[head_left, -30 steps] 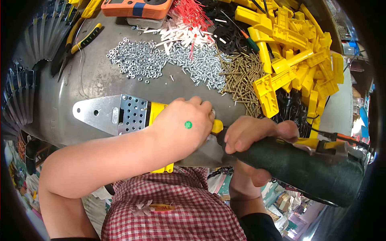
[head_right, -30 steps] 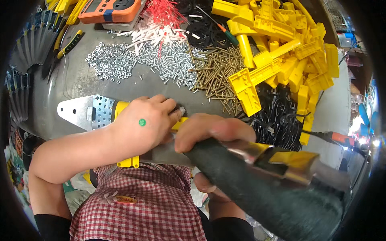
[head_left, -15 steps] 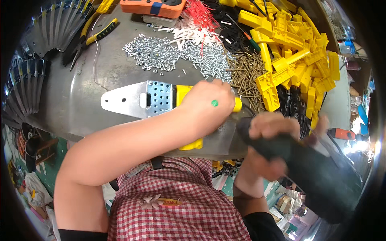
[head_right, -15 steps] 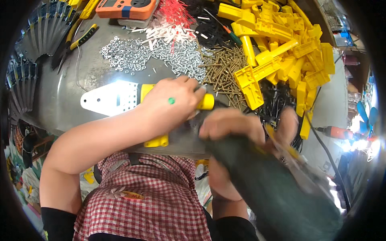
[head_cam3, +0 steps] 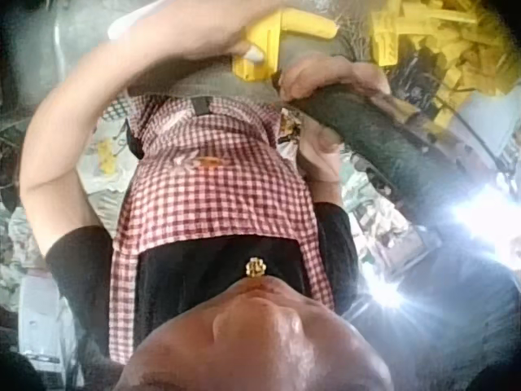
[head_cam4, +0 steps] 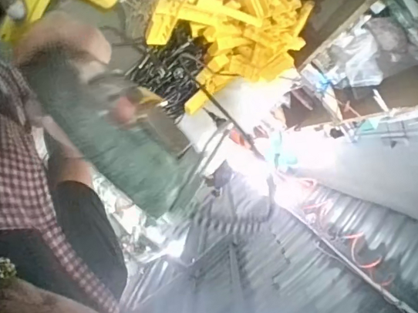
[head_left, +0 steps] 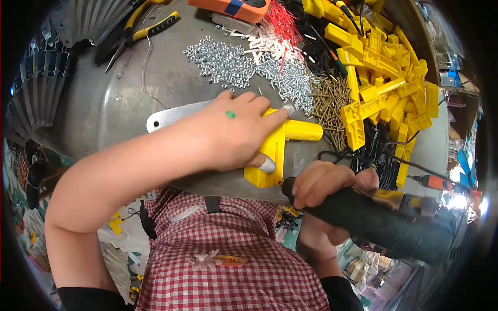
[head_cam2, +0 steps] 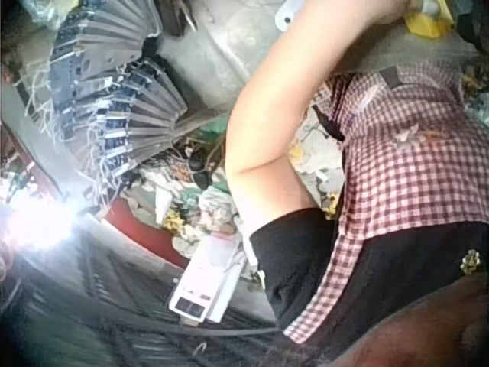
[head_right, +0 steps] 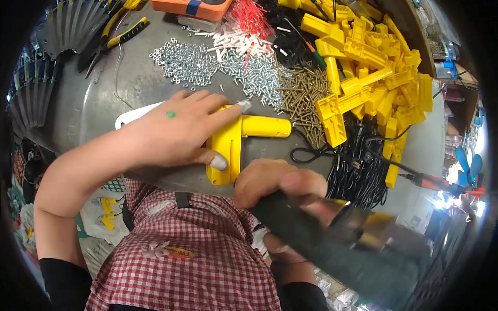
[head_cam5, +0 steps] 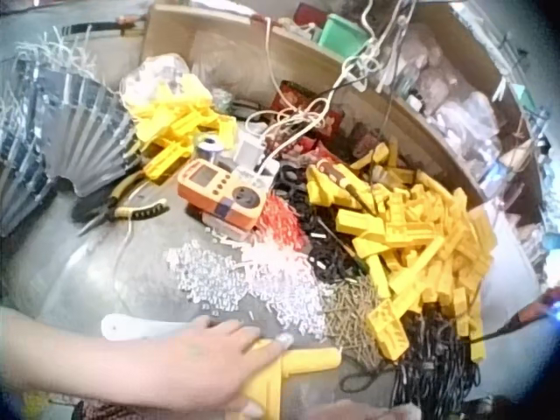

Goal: Soldering wires and assembling the yellow plastic housing of a hand-held industrial tool using a soldering iron and power screwdriver.

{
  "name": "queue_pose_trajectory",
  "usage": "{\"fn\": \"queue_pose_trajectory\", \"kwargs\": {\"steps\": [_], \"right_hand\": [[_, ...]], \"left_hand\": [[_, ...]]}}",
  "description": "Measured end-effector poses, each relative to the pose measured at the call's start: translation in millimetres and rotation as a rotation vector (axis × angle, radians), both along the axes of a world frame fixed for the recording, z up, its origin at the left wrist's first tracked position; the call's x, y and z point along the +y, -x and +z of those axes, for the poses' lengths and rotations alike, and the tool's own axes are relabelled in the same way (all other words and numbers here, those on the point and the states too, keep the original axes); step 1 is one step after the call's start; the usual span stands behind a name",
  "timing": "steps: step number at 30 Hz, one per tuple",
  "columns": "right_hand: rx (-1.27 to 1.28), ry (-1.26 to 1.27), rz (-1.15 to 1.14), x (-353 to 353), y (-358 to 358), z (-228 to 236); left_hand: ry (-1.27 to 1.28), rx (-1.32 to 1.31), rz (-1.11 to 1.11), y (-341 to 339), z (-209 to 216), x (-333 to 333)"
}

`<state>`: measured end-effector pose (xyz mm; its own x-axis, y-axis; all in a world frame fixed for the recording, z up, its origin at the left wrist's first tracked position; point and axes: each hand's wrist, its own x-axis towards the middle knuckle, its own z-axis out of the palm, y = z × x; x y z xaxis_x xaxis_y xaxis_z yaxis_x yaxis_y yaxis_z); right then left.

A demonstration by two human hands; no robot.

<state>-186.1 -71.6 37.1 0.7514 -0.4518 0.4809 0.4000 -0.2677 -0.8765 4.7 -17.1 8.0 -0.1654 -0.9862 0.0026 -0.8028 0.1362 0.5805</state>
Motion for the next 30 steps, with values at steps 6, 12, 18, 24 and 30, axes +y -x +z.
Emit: {"fn": "queue_pose_trajectory", "kwargs": {"steps": [6,12,18,24,30], "right_hand": [[0.030,0.038,-0.262,21,3,-10],[0.015,0.091,-0.180,20,-3,-4],[-0.031,0.102,-0.077,26,-11,-4],[-0.020,-0.013,0.132,14,-23,-3],[-0.030,-0.009,0.254,1,-25,-5]], "left_hand": [[0.060,-0.061,0.083,6,-5,17],[0.082,-0.019,0.088,4,-11,14],[0.064,-0.010,0.079,-2,-10,18],[0.242,-0.137,-0.006,-8,-24,34],[0.303,-0.176,0.137,5,-27,35]]}}
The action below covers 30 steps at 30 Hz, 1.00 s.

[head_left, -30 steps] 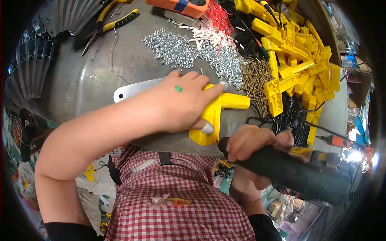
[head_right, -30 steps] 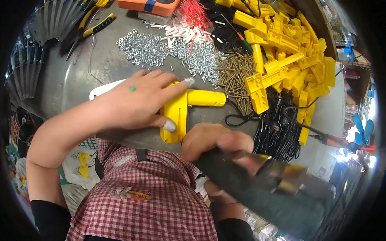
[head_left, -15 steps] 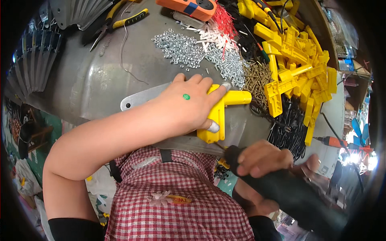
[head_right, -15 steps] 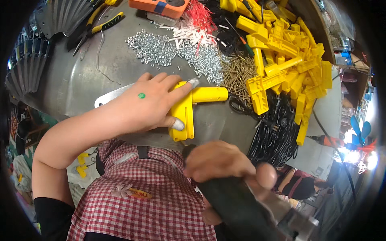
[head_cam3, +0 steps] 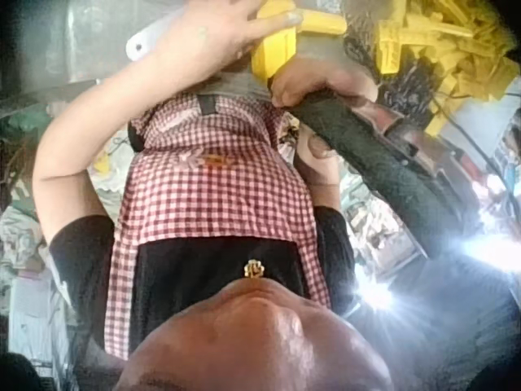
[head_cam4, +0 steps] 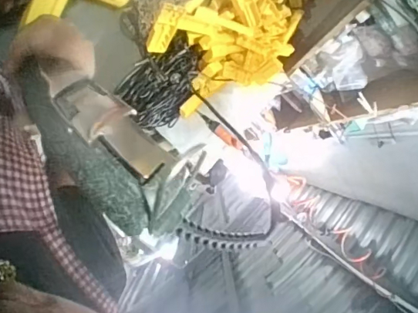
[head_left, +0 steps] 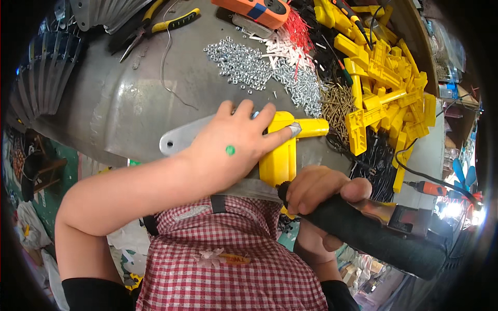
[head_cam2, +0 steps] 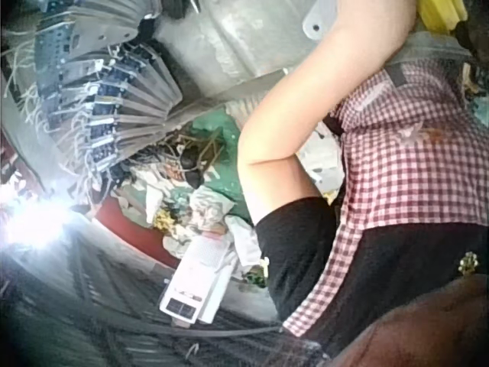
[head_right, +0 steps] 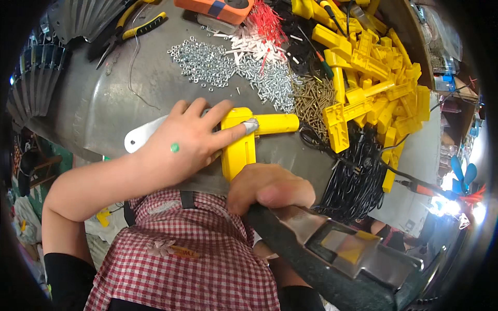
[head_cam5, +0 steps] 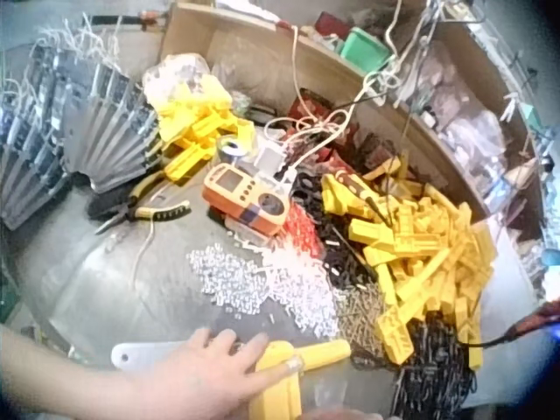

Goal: Soldering wires and assembling the yellow plastic housing of a hand-held industrial tool using a soldering iron and power screwdriver.

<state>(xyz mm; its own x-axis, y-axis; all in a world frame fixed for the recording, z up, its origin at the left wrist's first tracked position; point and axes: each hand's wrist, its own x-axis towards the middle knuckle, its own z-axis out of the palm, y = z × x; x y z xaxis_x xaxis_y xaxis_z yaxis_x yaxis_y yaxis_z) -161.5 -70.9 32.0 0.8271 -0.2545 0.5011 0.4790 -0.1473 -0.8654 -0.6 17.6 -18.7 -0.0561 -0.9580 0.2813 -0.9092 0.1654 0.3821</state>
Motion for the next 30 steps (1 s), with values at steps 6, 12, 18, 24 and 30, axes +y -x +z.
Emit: {"fn": "queue_pose_trajectory", "kwargs": {"steps": [6,12,18,24,30], "right_hand": [[0.033,0.111,-0.392,34,17,1],[0.118,-0.102,-0.296,7,12,22],[-0.111,-0.246,-0.336,-24,-17,1],[0.009,-0.254,-0.005,-41,-15,0],[0.195,-0.410,-0.145,-29,-15,5]], "left_hand": [[-0.017,-0.024,0.139,10,9,10],[-0.026,0.019,-0.145,3,5,5],[-0.055,0.069,-0.315,0,4,7],[-0.051,-0.051,-0.370,-7,14,1],[-0.056,0.013,-0.394,-7,9,2]]}}
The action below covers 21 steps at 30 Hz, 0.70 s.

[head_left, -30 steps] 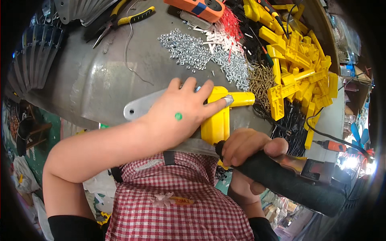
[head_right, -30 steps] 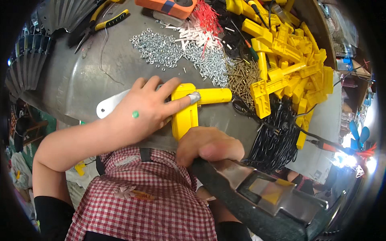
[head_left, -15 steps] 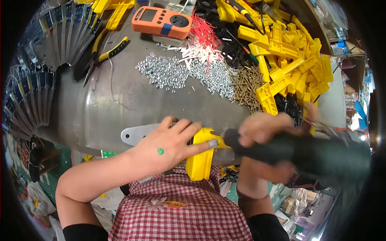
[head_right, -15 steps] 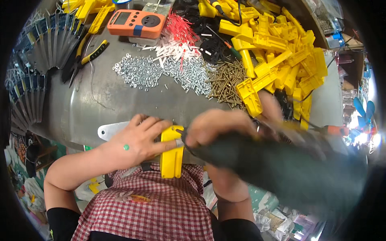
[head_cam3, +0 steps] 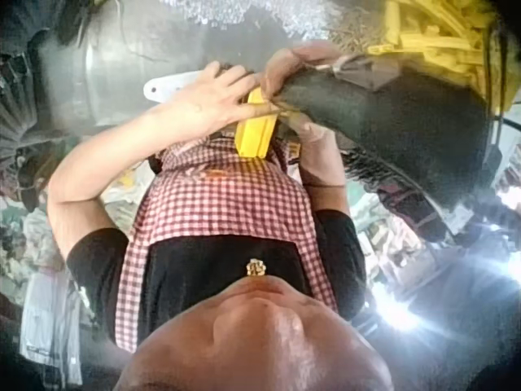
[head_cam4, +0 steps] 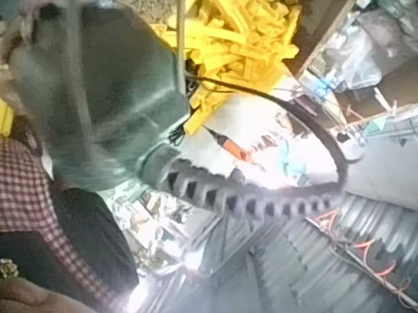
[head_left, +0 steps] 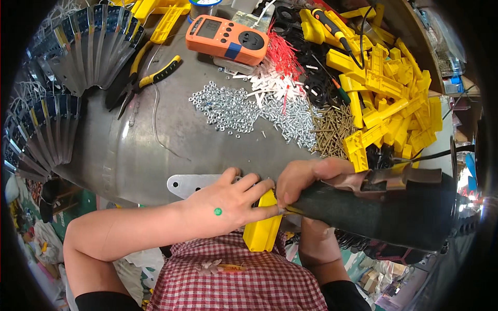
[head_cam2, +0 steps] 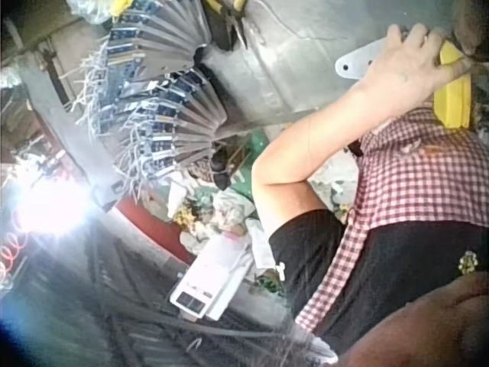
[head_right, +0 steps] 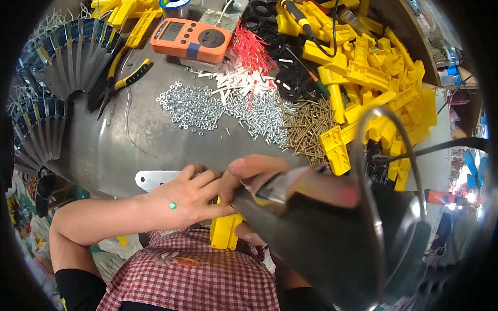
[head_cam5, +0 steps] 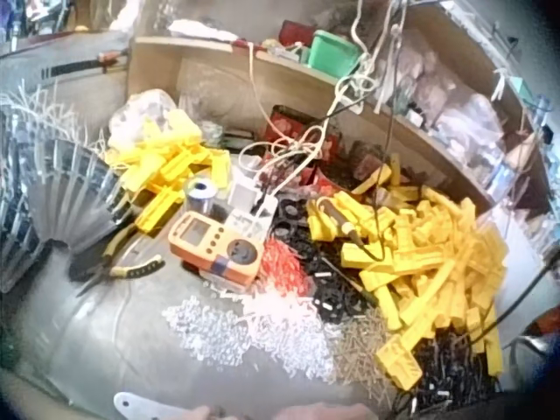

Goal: Soldering wires and assembling the yellow plastic housing of a hand-held industrial tool using a soldering iron and power screwdriver.

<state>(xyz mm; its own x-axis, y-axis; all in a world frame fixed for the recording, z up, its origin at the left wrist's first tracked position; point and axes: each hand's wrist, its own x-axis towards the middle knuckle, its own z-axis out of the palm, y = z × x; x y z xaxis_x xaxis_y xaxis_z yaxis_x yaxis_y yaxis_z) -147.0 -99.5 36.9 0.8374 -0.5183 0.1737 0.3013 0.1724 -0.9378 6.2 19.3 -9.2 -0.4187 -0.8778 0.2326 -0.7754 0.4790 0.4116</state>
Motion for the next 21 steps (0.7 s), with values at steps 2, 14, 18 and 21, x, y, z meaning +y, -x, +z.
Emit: {"fn": "queue_pose_trajectory", "kwargs": {"steps": [2,14,18,21], "right_hand": [[-0.031,0.217,-0.026,-1,-7,-4],[-0.355,-0.040,-0.411,11,22,46],[-0.408,-0.299,-0.500,-21,70,20],[-0.390,-0.453,-0.572,-38,109,-11]], "left_hand": [[-0.058,-0.037,-0.016,-2,6,-1],[0.083,0.009,0.046,3,-10,10],[-0.087,0.159,0.221,1,-5,17],[-0.206,0.241,0.353,6,-4,14]]}}
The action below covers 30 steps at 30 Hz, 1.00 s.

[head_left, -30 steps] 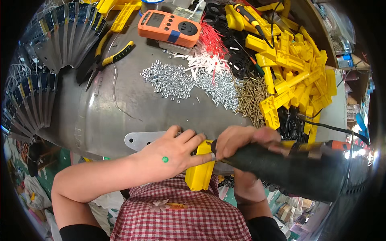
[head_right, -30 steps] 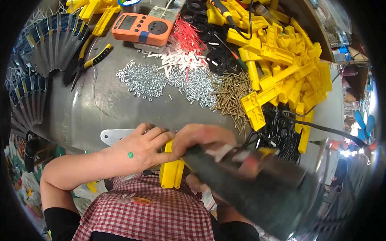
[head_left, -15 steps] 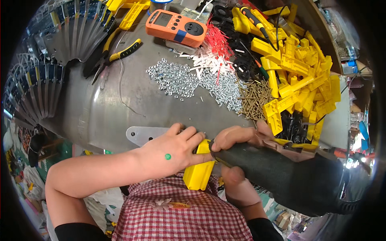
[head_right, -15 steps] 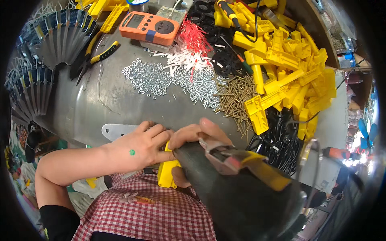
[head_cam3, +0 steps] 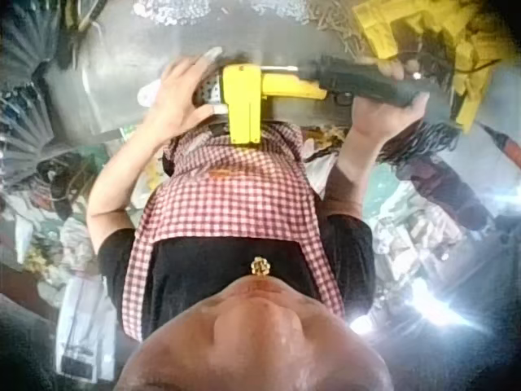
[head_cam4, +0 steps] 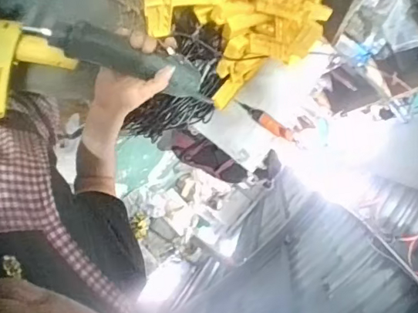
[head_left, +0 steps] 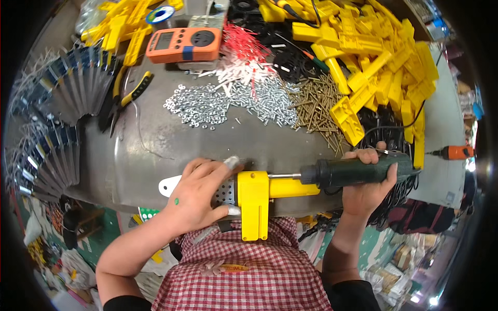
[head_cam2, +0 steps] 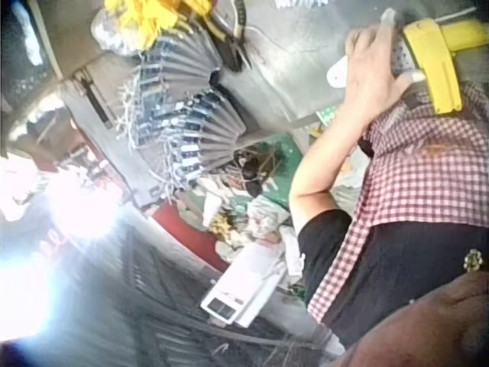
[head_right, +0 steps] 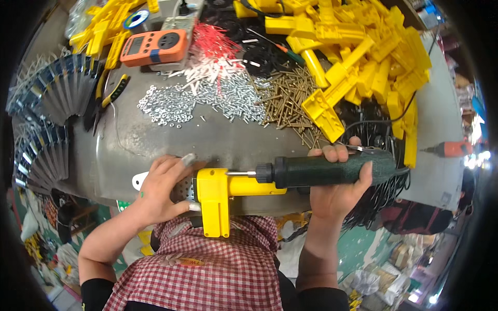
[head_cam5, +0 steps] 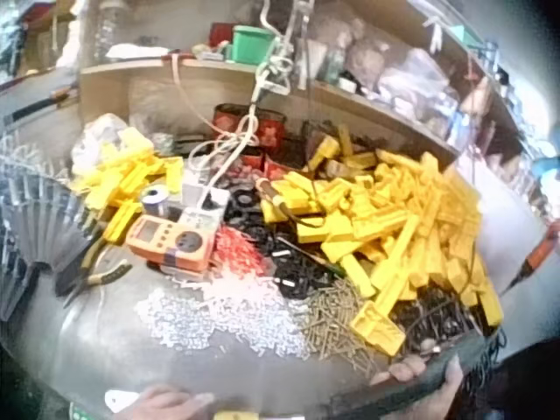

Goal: Soldering wires and assembling the yellow plastic housing of a hand-held industrial tool using a soldering iron and power screwdriver.

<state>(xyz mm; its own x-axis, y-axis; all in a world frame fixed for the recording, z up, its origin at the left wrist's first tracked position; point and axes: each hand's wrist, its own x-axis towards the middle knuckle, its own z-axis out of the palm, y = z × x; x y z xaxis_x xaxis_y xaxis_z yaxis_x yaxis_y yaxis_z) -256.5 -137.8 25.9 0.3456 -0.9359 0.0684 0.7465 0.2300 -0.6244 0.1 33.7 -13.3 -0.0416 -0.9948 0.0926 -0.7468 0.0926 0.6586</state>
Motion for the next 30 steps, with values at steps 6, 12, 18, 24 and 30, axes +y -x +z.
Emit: {"fn": "queue_pose_trajectory", "kwargs": {"steps": [6,12,18,24,30], "right_hand": [[-0.035,-0.175,-0.066,12,9,-20],[-0.016,-0.253,-0.117,10,1,-25],[-0.013,-0.348,-0.164,14,-9,-18],[-0.158,-0.247,-0.037,8,-1,-36],[-0.114,-0.232,-0.041,8,3,-37]], "left_hand": [[0.121,0.112,0.016,1,-4,-4],[0.212,-0.001,-0.032,-2,-7,-5],[0.263,-0.021,-0.008,-6,-18,8],[0.025,0.117,-0.040,-3,-7,-3],[-0.079,0.103,0.425,-33,2,-27]]}}
